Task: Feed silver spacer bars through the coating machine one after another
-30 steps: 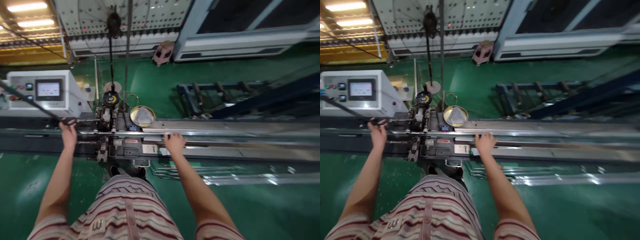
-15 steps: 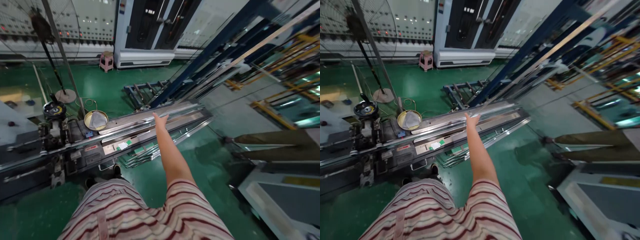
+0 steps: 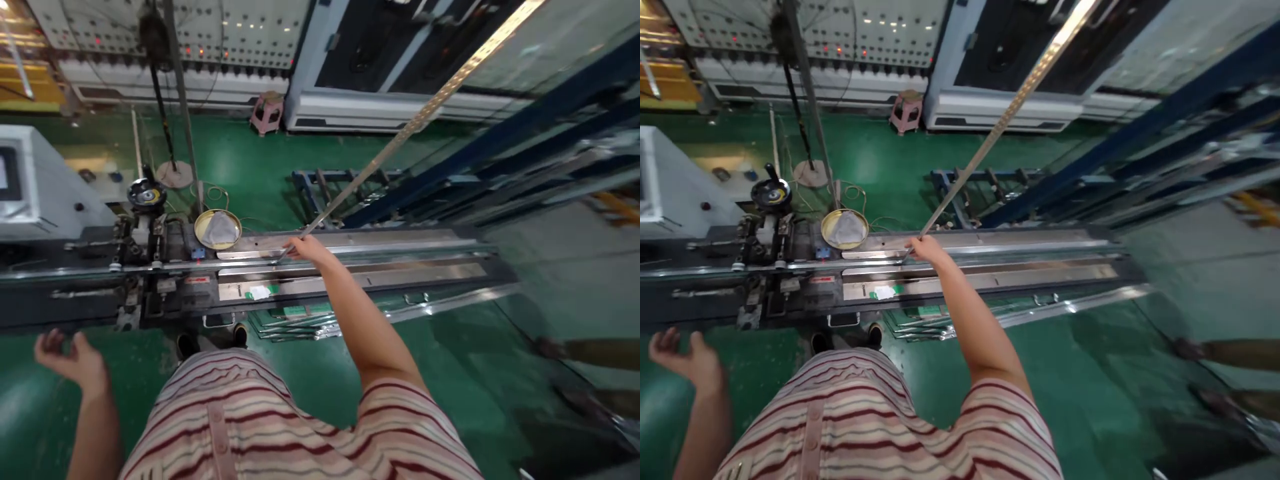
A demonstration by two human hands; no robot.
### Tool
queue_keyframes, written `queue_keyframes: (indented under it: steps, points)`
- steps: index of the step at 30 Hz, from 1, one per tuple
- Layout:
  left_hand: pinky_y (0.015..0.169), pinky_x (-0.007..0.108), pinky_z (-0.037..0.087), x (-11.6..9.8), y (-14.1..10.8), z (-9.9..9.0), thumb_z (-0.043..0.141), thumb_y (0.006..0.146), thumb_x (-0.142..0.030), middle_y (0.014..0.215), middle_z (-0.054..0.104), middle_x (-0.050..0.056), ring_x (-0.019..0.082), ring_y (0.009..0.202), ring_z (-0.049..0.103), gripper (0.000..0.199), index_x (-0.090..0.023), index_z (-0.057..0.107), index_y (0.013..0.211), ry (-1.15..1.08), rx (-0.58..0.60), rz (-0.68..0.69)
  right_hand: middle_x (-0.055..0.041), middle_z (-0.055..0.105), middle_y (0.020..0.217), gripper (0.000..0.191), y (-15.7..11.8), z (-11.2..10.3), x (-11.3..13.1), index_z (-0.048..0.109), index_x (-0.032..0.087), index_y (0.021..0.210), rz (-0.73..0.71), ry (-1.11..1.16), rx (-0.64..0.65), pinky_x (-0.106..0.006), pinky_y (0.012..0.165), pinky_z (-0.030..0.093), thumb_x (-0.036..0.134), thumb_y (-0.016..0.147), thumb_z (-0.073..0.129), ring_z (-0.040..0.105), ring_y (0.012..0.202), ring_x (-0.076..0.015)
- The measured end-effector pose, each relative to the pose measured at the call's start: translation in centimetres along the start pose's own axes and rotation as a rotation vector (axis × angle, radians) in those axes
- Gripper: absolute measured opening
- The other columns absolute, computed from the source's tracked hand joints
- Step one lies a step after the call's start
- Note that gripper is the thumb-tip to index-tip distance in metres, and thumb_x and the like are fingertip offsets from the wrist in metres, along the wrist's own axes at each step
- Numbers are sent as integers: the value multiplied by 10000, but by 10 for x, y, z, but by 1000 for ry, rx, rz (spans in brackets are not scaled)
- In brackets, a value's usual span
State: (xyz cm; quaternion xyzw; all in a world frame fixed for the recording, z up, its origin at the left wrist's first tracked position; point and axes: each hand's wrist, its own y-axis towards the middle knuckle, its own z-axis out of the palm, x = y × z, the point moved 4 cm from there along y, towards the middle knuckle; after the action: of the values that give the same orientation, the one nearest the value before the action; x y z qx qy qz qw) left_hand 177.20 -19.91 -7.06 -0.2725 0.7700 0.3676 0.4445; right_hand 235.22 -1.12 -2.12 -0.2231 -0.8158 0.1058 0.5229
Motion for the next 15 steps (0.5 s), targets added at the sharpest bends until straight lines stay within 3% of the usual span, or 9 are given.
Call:
queue_keyframes:
  steps: [2,5,7,11,15]
  points:
    - [1174,525,407,19,-7,-6,672,838,-287,1408,542,-57,226,1341,507,584,-478,455,1345,-79,-84,34,-85,737,715,245,-5,34,10,760,99,854,-16,-12,64,-265,639,555,194,863,534,688,671,-176]
    - [1104,476,459,40,-1,-12,696,826,-280,1401,559,84,257,1318,522,558,-273,521,1356,-143,-97,28,-88,756,786,257,-13,87,22,760,102,898,-43,-62,140,-252,669,566,195,862,523,706,712,-167]
    - [1073,426,468,49,5,-22,686,843,-283,1380,569,130,257,1298,531,519,-200,553,1338,-134,-121,23,-95,767,845,270,-18,123,30,762,105,928,-91,-114,195,-258,702,574,220,864,527,720,754,-173]
    - [1051,357,459,70,11,-48,655,894,-320,1335,596,122,226,1253,551,418,-199,613,1292,-120,-124,-32,-86,779,890,282,-31,195,50,776,135,925,-230,-261,275,-287,765,581,266,856,537,731,773,-186]
    - [1062,358,449,103,18,-76,657,891,-343,1309,611,114,220,1238,564,398,-205,634,1264,-156,-157,-104,-73,773,799,307,-51,267,78,792,152,925,-389,-361,312,-295,799,581,270,870,515,732,772,-197]
